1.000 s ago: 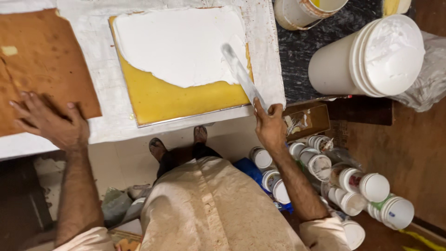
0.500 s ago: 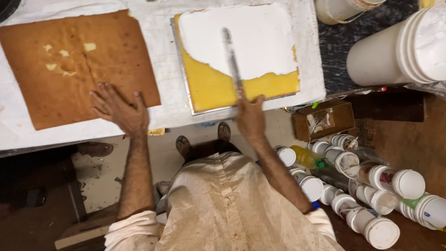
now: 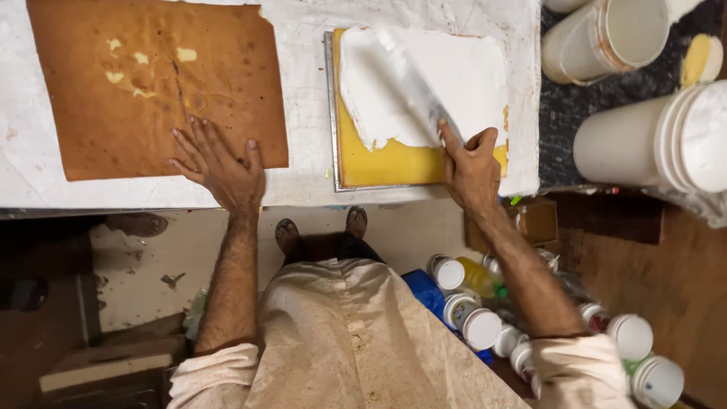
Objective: The person scoops white paint from a bucket using a trowel and spreads it evenly over a yellow rectangular board. They repeat this process, smoothing the surface and covering the yellow base completely. Later, they apply the white paint to a brown board in the same manner.
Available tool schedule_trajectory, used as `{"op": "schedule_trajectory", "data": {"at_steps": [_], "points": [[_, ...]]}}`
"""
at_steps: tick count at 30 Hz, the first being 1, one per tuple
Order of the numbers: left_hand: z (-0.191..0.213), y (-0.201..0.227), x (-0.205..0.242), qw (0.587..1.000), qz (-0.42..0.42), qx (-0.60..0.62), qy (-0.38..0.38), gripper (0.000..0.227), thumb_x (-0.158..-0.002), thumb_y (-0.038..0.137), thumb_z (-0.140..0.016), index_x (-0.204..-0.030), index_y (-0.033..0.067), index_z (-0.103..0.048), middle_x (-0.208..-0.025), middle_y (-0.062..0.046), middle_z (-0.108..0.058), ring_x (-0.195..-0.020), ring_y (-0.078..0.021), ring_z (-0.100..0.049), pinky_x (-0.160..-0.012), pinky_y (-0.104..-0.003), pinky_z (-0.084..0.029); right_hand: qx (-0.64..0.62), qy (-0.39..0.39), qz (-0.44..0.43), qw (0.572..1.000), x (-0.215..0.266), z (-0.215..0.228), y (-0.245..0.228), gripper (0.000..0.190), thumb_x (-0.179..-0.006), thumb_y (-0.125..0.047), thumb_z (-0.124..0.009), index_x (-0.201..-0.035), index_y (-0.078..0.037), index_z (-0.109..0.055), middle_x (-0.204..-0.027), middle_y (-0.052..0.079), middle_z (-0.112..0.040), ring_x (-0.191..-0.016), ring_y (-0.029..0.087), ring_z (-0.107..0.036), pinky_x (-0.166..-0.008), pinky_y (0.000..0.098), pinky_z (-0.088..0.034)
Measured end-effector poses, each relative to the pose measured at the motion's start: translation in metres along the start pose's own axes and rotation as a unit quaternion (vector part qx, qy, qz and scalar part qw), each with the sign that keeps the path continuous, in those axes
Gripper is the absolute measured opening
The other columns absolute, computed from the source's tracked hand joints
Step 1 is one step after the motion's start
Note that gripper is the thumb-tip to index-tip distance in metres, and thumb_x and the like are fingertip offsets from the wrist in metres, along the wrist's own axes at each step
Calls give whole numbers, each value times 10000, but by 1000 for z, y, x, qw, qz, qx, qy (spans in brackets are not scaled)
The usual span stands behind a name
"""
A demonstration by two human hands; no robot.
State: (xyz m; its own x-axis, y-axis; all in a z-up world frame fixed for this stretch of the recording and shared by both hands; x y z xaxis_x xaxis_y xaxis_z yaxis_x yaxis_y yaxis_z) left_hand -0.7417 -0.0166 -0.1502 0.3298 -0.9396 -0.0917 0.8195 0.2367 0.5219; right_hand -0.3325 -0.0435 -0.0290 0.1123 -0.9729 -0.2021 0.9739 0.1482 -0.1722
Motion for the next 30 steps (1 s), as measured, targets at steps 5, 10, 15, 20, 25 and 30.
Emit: {"op": "schedule_trajectory", "data": {"at_steps": [5, 10, 15, 20, 25, 30], "points": [[-2, 0, -3, 1000, 15, -23, 11, 840, -1083, 618, -461, -1630, -5, -324, -1741, -136, -176, -1606, -389, -29, -1251, -683, 58, 73, -138, 85, 984, -31, -13, 16, 538, -943, -189, -734, -1450, -346, -642, -990, 121, -428, -673, 207, -511, -487, 327, -533], [-7, -2, -10, 998, 41, -46, -20, 914, -1044, 705, -394, -1643, 23, -291, -1739, -126, -144, -1589, -364, -24, -1243, -657, 58, 56, -163, 136, 976, -119, -33, 51, 449, -1028, -311, -684, -1473, -347, -634, -1006, 116, -432, -678, 185, -499, -497, 314, -544], [-13, -8, -2, 999, 28, -40, 8, 921, -1069, 741, -379, -1676, 58, -262, -1767, -87, -151, -1626, -345, -25, -1299, -633, 43, 48, -249, 264, 931, -169, -48, 80, 393, -1032, -434, -636, -1415, -360, -674, -1015, 86, -435, -683, 158, -493, -580, 302, -553], [-22, -16, -3, 997, 32, -58, 26, 945, -1057, 790, -345, -1687, 94, -243, -1756, -138, -131, -1630, -338, -40, -1300, -629, 38, 54, -422, 227, 876, -113, -45, 105, 404, -1015, -467, -600, -1405, -369, -636, -967, 101, -450, -628, 178, -494, -512, 307, -562], [-25, -16, -4, 996, 27, -89, 14, 967, -1030, 812, -325, -1687, 109, -226, -1769, -97, -169, -1623, -341, -41, -1296, -630, 43, 118, -239, 280, 922, -94, -41, 96, 470, -986, -309, -665, -1451, -380, -663, -917, 105, -461, -670, 185, -490, -464, 306, -503], [-22, -14, -3, 995, 31, -90, 31, 946, -1056, 806, -330, -1687, 109, -223, -1767, -91, -183, -1625, -333, -44, -1301, -638, 37, 35, -176, 234, 956, -146, -49, 79, 414, -1054, -331, -663, -1467, -325, -639, -982, 118, -442, -686, 179, -469, -468, 309, -480]]}}
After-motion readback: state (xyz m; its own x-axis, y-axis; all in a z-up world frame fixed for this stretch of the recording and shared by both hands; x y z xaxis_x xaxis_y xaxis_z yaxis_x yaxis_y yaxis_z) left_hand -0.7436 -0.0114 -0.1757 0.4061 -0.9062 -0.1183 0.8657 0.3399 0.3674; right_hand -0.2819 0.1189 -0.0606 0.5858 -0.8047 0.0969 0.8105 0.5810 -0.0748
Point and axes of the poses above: each hand's wrist, its own x-axis away from the middle knuckle, its own z-axis out of the back of the hand, y = z × x, the point moved 4 cm from there along -x, towards the middle knuckle
